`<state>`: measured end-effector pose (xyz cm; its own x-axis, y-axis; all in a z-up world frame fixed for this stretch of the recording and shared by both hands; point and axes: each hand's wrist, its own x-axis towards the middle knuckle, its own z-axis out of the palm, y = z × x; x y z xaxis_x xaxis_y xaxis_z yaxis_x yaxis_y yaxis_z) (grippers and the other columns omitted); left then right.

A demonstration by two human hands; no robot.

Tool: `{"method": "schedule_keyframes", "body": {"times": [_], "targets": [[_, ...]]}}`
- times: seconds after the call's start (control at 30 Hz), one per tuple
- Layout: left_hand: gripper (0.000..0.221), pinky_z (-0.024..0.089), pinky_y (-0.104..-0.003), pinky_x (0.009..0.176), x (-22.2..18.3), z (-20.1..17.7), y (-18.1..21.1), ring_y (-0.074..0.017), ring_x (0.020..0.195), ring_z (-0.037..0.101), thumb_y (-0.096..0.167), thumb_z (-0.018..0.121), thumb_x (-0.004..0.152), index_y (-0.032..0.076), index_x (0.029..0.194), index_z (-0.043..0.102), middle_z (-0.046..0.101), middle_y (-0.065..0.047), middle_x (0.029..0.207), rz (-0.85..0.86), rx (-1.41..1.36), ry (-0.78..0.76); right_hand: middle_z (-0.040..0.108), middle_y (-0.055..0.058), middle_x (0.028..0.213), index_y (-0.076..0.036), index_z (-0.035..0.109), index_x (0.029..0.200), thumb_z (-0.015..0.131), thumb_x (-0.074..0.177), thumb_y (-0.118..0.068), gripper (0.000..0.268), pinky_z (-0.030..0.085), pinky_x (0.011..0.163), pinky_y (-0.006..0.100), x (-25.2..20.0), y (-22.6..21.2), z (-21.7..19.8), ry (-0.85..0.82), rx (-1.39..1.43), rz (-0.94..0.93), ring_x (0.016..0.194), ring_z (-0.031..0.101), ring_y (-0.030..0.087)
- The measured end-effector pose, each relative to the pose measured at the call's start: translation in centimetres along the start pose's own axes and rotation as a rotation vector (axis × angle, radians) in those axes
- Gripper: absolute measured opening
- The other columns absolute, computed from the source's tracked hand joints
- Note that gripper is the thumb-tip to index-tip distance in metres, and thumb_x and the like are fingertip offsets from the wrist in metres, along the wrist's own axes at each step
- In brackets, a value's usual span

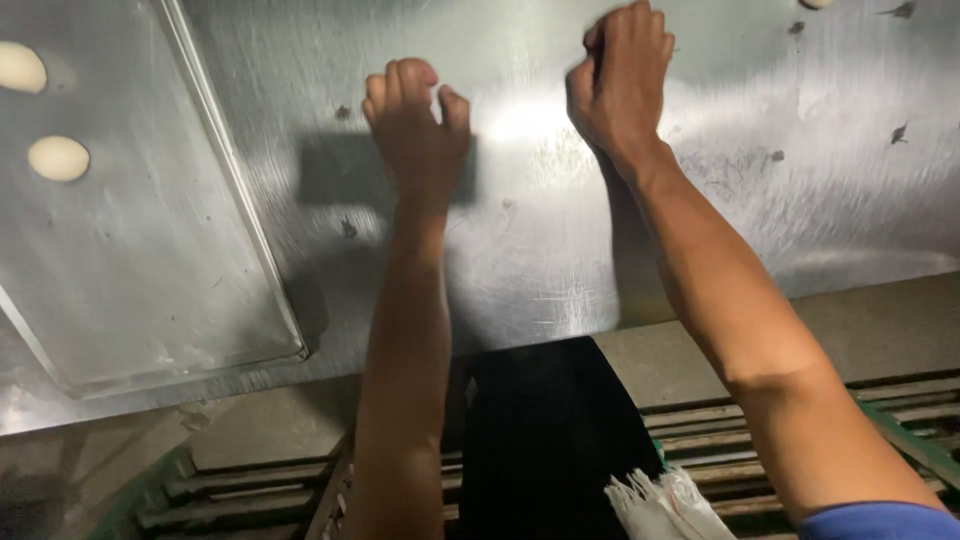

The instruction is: Rolling dough into small balls and placing them onto a baking tray.

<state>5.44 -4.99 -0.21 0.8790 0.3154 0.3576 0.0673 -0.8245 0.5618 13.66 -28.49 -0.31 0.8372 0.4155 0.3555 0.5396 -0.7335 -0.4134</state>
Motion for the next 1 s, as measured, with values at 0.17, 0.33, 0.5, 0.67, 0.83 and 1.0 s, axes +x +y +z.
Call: {"method": "schedule_keyframes", "body": {"times": [0.17,0.33,0.5,0.67,0.83,1.0], "targets": [[0.017,0.038,-0.042,0.085,-1.4,-0.4,4.6,-0.0233,0.091,0.049,0.013,0.062,0.082,0.010,0.097,0.054,0.054,-0.005,0.095,0.041,-0.091,0.050,0.047,0.009,0.103,-0.008,0.051,0.108,0.058,0.081,-0.003,0.028,0.031,0.086,0.044,0.5,-3.8,0.8,0.026,0.060,-0.014,0.097,0.044,0.027],[0.018,0.038,-0.043,0.087,-5.3,-1.3,7.6,-0.0264,0.094,0.048,0.011,0.058,0.078,0.010,0.096,0.053,0.053,-0.006,0.096,0.077,-0.092,0.034,0.048,0.012,0.104,-0.008,0.050,0.104,0.061,0.078,-0.008,0.029,0.031,0.083,0.045,-2.3,-6.6,-0.1,0.000,0.116,0.012,0.095,0.043,0.030],[0.022,0.039,-0.047,0.089,-10.0,-3.6,9.0,-0.0312,0.099,0.047,0.010,0.062,0.080,0.008,0.101,0.056,0.051,-0.010,0.103,0.043,-0.002,-0.146,0.050,0.011,0.106,-0.008,0.053,0.107,0.061,0.082,-0.002,0.027,0.034,0.084,0.045,-6.6,-8.8,-1.2,-0.027,0.125,0.053,0.097,0.044,0.031],[0.022,0.041,-0.047,0.091,-14.3,-7.0,7.2,-0.0329,0.103,0.048,0.008,0.065,0.084,0.006,0.104,0.057,0.050,-0.013,0.107,0.088,0.068,-0.212,0.049,0.015,0.108,-0.005,0.054,0.111,0.061,0.086,0.000,0.027,0.036,0.086,0.046,-11.3,-9.1,-4.7,-0.082,0.088,0.025,0.098,0.046,0.033],[0.020,0.043,-0.046,0.090,-15.8,-10.2,3.5,-0.0323,0.104,0.049,0.006,0.066,0.086,0.005,0.105,0.058,0.050,-0.013,0.108,0.090,0.093,-0.277,0.050,0.017,0.111,-0.003,0.054,0.115,0.060,0.093,0.002,0.024,0.038,0.088,0.046,-14.7,-6.9,-7.4,-0.096,0.026,-0.016,0.100,0.047,0.034],[0.020,0.043,-0.045,0.090,-14.8,-11.7,0.5,-0.0312,0.102,0.050,0.008,0.067,0.088,0.005,0.106,0.058,0.051,-0.012,0.106,0.115,0.138,-0.286,0.050,0.018,0.112,-0.002,0.054,0.115,0.060,0.094,0.000,0.022,0.037,0.089,0.048,-14.5,-4.8,-8.7,-0.077,-0.045,0.007,0.103,0.047,0.036]]}}
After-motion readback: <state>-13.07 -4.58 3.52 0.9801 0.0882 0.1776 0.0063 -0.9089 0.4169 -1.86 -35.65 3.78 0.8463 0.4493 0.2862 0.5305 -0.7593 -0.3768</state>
